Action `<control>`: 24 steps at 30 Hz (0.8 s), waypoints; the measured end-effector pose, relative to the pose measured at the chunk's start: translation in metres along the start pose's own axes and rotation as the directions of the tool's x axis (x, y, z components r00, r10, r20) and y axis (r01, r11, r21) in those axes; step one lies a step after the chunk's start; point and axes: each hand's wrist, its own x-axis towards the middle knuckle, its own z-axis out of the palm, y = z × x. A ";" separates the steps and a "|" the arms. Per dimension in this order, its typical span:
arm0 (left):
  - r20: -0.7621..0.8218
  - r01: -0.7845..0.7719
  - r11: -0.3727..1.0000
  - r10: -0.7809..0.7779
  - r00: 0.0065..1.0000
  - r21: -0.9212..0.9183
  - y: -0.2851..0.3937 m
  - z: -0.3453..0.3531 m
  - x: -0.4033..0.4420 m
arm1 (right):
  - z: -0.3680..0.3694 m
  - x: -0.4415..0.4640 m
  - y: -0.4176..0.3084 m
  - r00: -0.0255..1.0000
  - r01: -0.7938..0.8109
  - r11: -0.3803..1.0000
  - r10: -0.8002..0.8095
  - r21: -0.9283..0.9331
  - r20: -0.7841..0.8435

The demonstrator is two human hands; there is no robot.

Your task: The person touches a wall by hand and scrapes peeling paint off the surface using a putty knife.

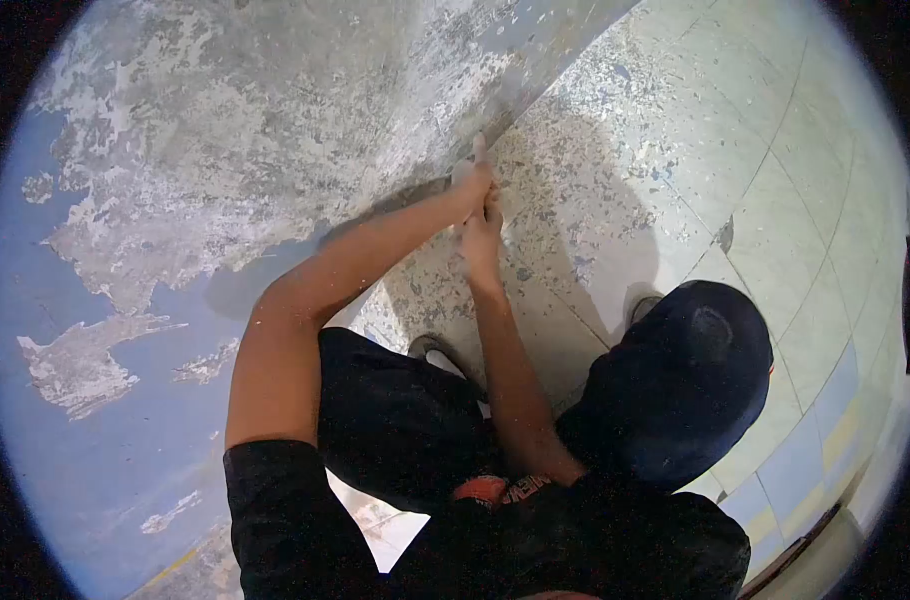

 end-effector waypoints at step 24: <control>-0.010 0.076 0.993 -0.077 0.997 -0.092 -0.060 -0.033 -0.038 | -0.022 -0.048 0.067 0.988 -0.091 0.991 0.103 -0.102 0.117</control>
